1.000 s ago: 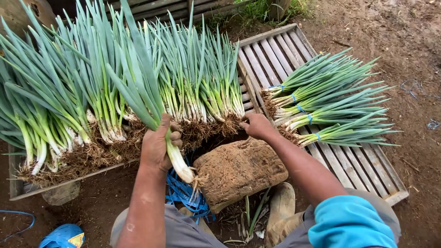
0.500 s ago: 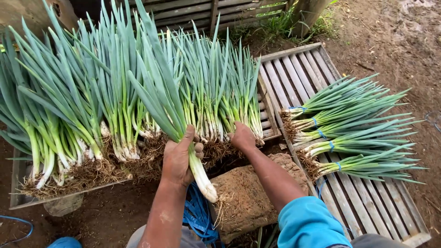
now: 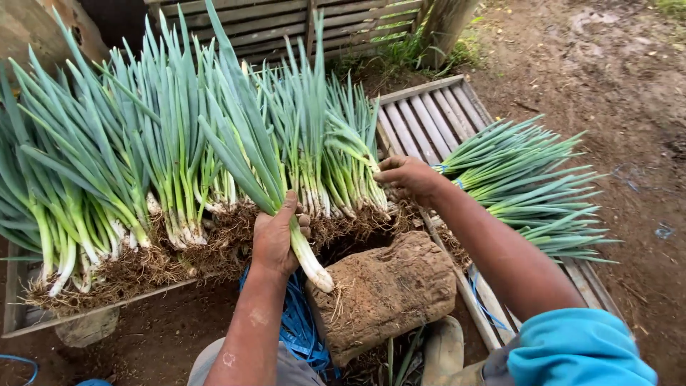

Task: The person gathers green onions from a wooden crate, aligns the roots, and ties them into bundles using blue plastic ties. The person then places the finished bundles onto a wooden pallet next to the crate.

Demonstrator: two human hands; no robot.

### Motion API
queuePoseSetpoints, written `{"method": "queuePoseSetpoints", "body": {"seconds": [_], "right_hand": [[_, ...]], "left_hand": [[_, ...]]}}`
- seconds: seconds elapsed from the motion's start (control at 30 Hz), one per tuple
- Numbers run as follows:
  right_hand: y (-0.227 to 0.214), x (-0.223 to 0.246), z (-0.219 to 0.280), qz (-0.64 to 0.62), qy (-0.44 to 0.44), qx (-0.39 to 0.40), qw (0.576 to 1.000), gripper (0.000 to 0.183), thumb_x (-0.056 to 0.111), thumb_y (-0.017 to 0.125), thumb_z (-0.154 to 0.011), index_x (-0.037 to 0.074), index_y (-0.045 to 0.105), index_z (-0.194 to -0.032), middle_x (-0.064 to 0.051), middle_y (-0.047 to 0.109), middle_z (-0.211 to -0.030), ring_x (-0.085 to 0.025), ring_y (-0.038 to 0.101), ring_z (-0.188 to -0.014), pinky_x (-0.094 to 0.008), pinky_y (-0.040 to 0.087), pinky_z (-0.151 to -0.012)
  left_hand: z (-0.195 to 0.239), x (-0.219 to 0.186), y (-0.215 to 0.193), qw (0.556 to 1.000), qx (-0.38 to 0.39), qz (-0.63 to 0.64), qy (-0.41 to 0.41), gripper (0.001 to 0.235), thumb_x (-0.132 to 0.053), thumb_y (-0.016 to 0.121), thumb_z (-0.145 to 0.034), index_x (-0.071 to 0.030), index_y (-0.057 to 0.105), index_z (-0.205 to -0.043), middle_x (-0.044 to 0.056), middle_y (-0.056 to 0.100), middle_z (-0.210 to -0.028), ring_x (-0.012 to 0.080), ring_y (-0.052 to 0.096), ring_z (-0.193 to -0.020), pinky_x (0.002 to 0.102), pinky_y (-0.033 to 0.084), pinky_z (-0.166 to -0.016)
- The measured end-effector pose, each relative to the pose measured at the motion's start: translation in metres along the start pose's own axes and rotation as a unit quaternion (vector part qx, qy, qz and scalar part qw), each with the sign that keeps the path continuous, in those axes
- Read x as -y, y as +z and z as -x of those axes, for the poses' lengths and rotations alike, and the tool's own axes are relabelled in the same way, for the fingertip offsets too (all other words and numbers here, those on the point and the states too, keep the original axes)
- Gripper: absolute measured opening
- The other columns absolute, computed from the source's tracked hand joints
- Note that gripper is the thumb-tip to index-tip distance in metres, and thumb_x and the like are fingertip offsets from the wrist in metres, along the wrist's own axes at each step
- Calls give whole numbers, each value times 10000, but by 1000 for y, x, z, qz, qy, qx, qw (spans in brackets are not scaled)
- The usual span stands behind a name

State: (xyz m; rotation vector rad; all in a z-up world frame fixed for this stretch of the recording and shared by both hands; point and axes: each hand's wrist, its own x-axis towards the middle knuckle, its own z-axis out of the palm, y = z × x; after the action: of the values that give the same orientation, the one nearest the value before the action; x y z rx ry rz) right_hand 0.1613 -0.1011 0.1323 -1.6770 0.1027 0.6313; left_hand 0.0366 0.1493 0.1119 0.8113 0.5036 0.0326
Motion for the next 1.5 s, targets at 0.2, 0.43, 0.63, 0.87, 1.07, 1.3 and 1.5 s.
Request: {"method": "queuePoseSetpoints", "body": {"seconds": [0.2, 0.43, 0.63, 0.87, 1.07, 1.3, 1.5], "right_hand": [[-34, 17, 84, -51, 13, -27, 998, 449, 221, 780, -871, 52, 589, -1240, -9, 492, -896, -80, 434, -799, -152, 324, -577], [-51, -35, 125, -274, -129, 49, 952, 319, 49, 647, -946, -52, 580, -1242, -189, 687, -993, -268, 733, -857, -415, 611, -726], [-17, -32, 152, -228, -180, 46, 956, 354, 37, 724, -881, -23, 633, -1218, -98, 686, -1001, -155, 694, -857, -281, 595, -705], [40, -28, 186, 175, -68, 89, 978, 402, 162, 806, -865, 115, 685, -1246, -148, 732, -977, -290, 735, -853, -434, 643, -771], [45, -48, 165, 335, -151, 77, 927, 466, 301, 844, -827, 139, 672, -1229, -107, 760, -930, -299, 745, -889, -439, 591, -795], [40, -23, 157, 368, -242, 5, 897, 383, 296, 744, -927, 79, 670, -1234, -158, 734, -1039, -299, 736, -954, -359, 614, -807], [35, -19, 156, 426, -269, 24, 863, 333, 167, 657, -963, 153, 662, -1295, -140, 698, -1033, -287, 745, -917, -368, 639, -766]], "left_hand": [[17, 20, 4, 1000, 23, -8, -17, 434, -223, 687, -1004, 31, 383, -1182, 105, 547, -896, 156, 674, -631, 274, 672, -553], [33, 53, 19, 1000, 16, -19, -18, 595, -322, 738, -956, 43, 362, -1238, 116, 596, -945, 163, 706, -677, 289, 689, -629], [42, 86, 32, 999, 24, -18, 16, 634, -435, 716, -940, -13, 396, -1289, 145, 692, -1065, 185, 748, -760, 322, 692, -707], [61, 87, 48, 996, 39, -13, 76, 796, -597, 704, -852, -60, 395, -1351, 177, 661, -1090, 294, 746, -867, 468, 669, -820], [54, 92, 45, 995, 52, 37, 70, 752, -592, 719, -836, -74, 493, -1332, 201, 700, -1076, 330, 758, -846, 492, 683, -747], [42, 102, 44, 997, -27, -5, 70, 574, -288, 809, -874, -10, 520, -1283, 221, 712, -1079, 317, 744, -893, 502, 642, -860], [79, 77, 88, 997, -55, -35, 46, 621, -287, 864, -804, -22, 546, -1267, 131, 634, -1046, 239, 662, -909, 442, 613, -850]]}}
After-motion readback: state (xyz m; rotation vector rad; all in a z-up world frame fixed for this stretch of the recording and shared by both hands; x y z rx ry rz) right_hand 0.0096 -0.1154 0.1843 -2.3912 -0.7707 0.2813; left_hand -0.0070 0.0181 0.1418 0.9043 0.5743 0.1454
